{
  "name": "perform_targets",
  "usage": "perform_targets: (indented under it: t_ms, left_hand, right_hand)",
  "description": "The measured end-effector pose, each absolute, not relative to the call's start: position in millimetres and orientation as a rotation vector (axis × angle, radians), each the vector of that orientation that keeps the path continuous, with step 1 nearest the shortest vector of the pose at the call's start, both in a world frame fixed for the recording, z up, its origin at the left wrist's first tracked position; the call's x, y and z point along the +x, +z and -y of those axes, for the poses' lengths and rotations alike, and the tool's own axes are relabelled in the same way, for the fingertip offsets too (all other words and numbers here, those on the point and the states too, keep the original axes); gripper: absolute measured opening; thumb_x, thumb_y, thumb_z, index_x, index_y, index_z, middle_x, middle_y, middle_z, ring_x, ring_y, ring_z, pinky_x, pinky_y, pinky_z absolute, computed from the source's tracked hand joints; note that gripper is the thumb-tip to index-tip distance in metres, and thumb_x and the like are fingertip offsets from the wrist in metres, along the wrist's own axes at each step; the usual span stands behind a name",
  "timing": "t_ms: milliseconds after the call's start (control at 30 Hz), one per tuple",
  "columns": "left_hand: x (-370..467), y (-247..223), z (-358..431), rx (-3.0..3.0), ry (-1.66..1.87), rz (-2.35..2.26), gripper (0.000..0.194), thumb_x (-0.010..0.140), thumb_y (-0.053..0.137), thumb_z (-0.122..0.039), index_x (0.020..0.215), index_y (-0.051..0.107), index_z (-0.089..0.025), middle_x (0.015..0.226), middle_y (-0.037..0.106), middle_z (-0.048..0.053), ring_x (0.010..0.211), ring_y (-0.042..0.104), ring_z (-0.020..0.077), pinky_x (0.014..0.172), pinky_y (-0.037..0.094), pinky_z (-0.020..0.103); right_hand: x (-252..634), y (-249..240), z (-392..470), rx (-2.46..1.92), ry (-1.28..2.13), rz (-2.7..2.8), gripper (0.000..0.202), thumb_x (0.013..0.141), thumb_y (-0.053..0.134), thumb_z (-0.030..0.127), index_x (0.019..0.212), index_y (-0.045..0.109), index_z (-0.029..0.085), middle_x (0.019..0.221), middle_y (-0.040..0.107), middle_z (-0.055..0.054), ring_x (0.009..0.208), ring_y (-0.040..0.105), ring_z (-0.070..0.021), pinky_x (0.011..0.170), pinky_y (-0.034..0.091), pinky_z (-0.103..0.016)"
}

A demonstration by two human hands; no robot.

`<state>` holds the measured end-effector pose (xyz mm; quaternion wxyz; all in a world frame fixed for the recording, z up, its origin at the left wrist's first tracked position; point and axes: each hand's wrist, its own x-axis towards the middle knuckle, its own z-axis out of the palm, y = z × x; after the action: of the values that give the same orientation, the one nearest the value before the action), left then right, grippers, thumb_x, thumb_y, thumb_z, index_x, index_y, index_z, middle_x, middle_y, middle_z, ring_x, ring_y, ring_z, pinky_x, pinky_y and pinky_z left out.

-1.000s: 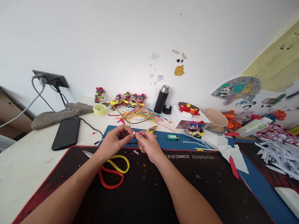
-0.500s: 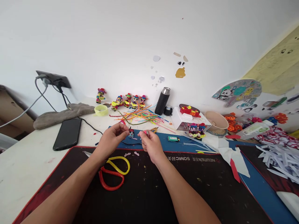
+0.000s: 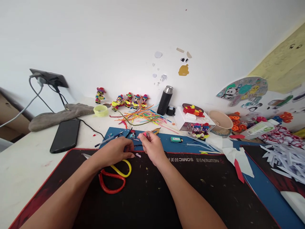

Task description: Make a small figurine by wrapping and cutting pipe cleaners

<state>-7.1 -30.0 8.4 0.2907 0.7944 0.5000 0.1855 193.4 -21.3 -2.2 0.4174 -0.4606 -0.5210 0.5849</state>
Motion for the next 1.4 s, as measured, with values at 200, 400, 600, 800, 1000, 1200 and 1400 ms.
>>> perform_targets:
  t_ms: [200,400,600,800,1000,1200,1400]
  left_hand:
    - [-6,6,31,2.144,0.392,-1.358,0.006,0.077,0.074,-0.032,0.075,0.072,-0.027,0.076,0.069,0.003,0.075,0.061,0.0264,0.065,0.037,0.031]
    - [0,18,33,1.983,0.589,-1.332,0.014,0.082,0.067,-0.036,0.074,0.069,-0.026,0.072,0.067,0.0,0.067,0.059,0.0219,0.062,0.038,0.03]
    - [-1,33,32,1.432,1.019,-1.215,0.037,0.077,0.079,-0.057,0.079,0.068,-0.022,0.072,0.066,0.0,0.067,0.056,0.018,0.064,0.043,0.029]
    - [1,31,31,1.188,1.149,-1.128,0.038,0.074,0.083,-0.055,0.077,0.066,-0.02,0.073,0.068,0.002,0.064,0.054,0.0153,0.061,0.044,0.028]
    - [4,32,31,1.166,1.139,-1.114,0.038,0.074,0.084,-0.054,0.076,0.067,-0.02,0.073,0.07,0.002,0.063,0.052,0.0144,0.06,0.042,0.027]
    - [5,33,32,1.18,1.121,-1.13,0.039,0.073,0.084,-0.056,0.076,0.068,-0.02,0.073,0.069,0.002,0.063,0.053,0.0156,0.062,0.043,0.028]
    - [7,29,32,1.19,1.107,-1.104,0.038,0.075,0.084,-0.056,0.077,0.068,-0.021,0.073,0.068,0.001,0.064,0.054,0.0155,0.062,0.043,0.028]
  right_hand:
    - [192,-3,24,-1.185,1.307,1.424,0.043,0.088,0.07,0.065,0.087,0.064,0.023,0.06,0.045,0.005,0.053,0.039,-0.0135,0.049,0.028,-0.027]
    - [192,1,27,-1.2,1.241,1.485,0.039,0.092,0.067,0.062,0.09,0.066,0.023,0.056,0.045,0.005,0.052,0.04,-0.0144,0.051,0.03,-0.027]
    - [192,2,28,-1.216,1.195,1.559,0.033,0.096,0.063,0.055,0.088,0.064,0.023,0.056,0.048,0.005,0.052,0.041,-0.0148,0.053,0.033,-0.028]
    - [190,-1,28,-1.206,1.191,1.569,0.031,0.095,0.064,0.054,0.088,0.065,0.024,0.058,0.048,0.005,0.053,0.043,-0.0151,0.054,0.034,-0.028]
    - [189,0,29,-1.196,1.203,1.571,0.03,0.095,0.064,0.053,0.089,0.066,0.023,0.06,0.047,0.005,0.054,0.042,-0.0148,0.054,0.035,-0.028]
    - [189,3,32,-1.194,1.217,1.582,0.029,0.095,0.064,0.052,0.09,0.065,0.023,0.063,0.046,0.005,0.054,0.041,-0.0143,0.054,0.035,-0.027]
    - [189,4,33,-1.166,1.188,1.604,0.028,0.094,0.065,0.049,0.089,0.067,0.022,0.07,0.055,0.002,0.062,0.046,-0.0157,0.059,0.037,-0.028]
